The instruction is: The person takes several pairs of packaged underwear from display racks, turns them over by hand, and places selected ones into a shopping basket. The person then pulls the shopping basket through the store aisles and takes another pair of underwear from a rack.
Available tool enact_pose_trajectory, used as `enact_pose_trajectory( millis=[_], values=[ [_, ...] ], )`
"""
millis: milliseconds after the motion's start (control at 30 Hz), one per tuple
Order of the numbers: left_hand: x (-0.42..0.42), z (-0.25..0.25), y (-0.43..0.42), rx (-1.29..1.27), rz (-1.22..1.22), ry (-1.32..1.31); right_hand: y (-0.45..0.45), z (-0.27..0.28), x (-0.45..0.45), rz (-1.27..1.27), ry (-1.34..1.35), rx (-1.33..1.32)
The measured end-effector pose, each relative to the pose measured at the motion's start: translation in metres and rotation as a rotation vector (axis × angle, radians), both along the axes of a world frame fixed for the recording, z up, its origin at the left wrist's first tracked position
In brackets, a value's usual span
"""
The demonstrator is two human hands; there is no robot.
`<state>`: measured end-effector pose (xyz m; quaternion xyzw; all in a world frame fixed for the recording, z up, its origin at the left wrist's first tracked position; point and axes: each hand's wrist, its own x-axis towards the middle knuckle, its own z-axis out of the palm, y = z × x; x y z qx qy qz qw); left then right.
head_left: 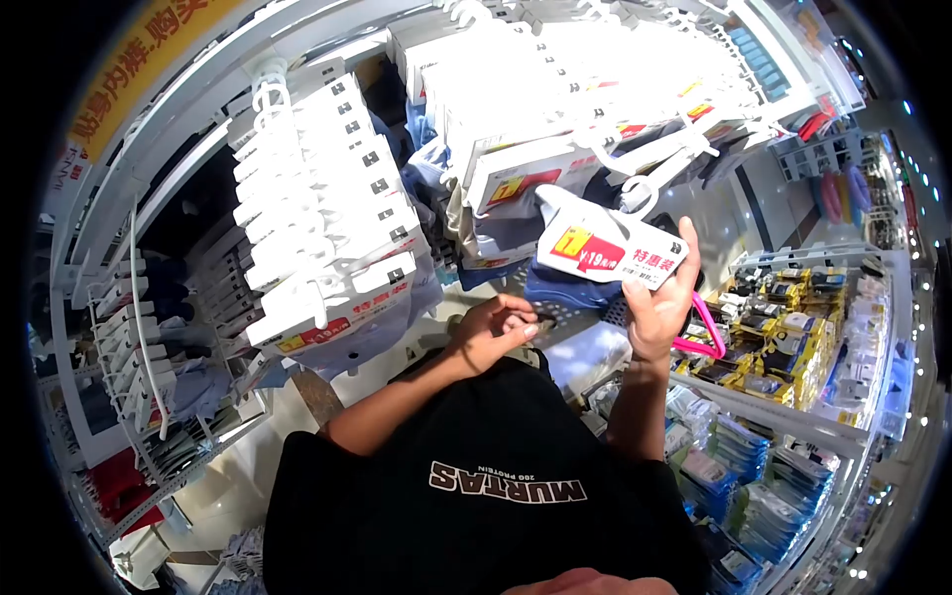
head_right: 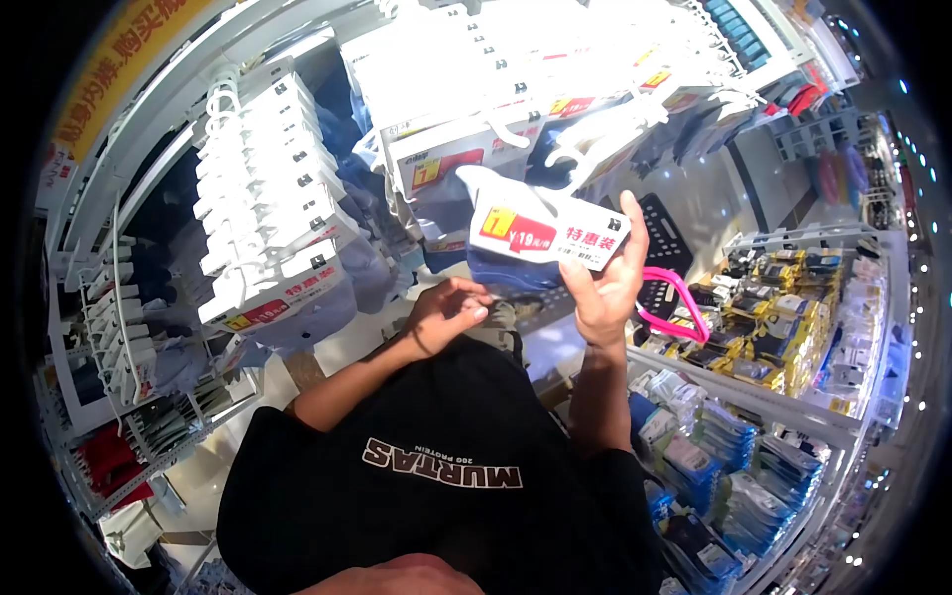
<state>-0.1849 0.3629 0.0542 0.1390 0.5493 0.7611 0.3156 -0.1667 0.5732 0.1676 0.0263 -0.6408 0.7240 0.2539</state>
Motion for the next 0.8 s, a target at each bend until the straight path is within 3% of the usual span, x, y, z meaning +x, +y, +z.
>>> enact_pose_trajectory(
  millis=[133, 400, 533, 667, 767, 800],
  values=[
    [-0.001, -0.005, -0.012, -0.163, -0.103, -0.028, 0.020, 0.011, 0.002, 0.126, -0.006, -0.153],
    [0.007, -0.020, -0.012, -0.260, -0.100, 0.012, -0.004, 0.033, -0.045, 0.101, 0.061, -0.279],
    [0.006, -0.023, -0.011, -0.360, -0.177, 0.070, -0.014, 0.035, -0.064, 0.233, -0.002, -0.125],
    [0.010, -0.006, -0.013, -0.257, -0.232, 0.078, -0.024, 0.025, -0.067, 0.253, -0.012, -0.128],
    [0.015, 0.011, -0.012, -0.225, -0.300, -0.055, -0.026, 0.013, -0.065, 0.162, 0.039, -0.010],
    [0.016, 0.016, -0.010, -0.193, -0.329, 0.012, -0.026, 0.009, -0.062, 0.136, 0.020, 0.035]
  ],
)
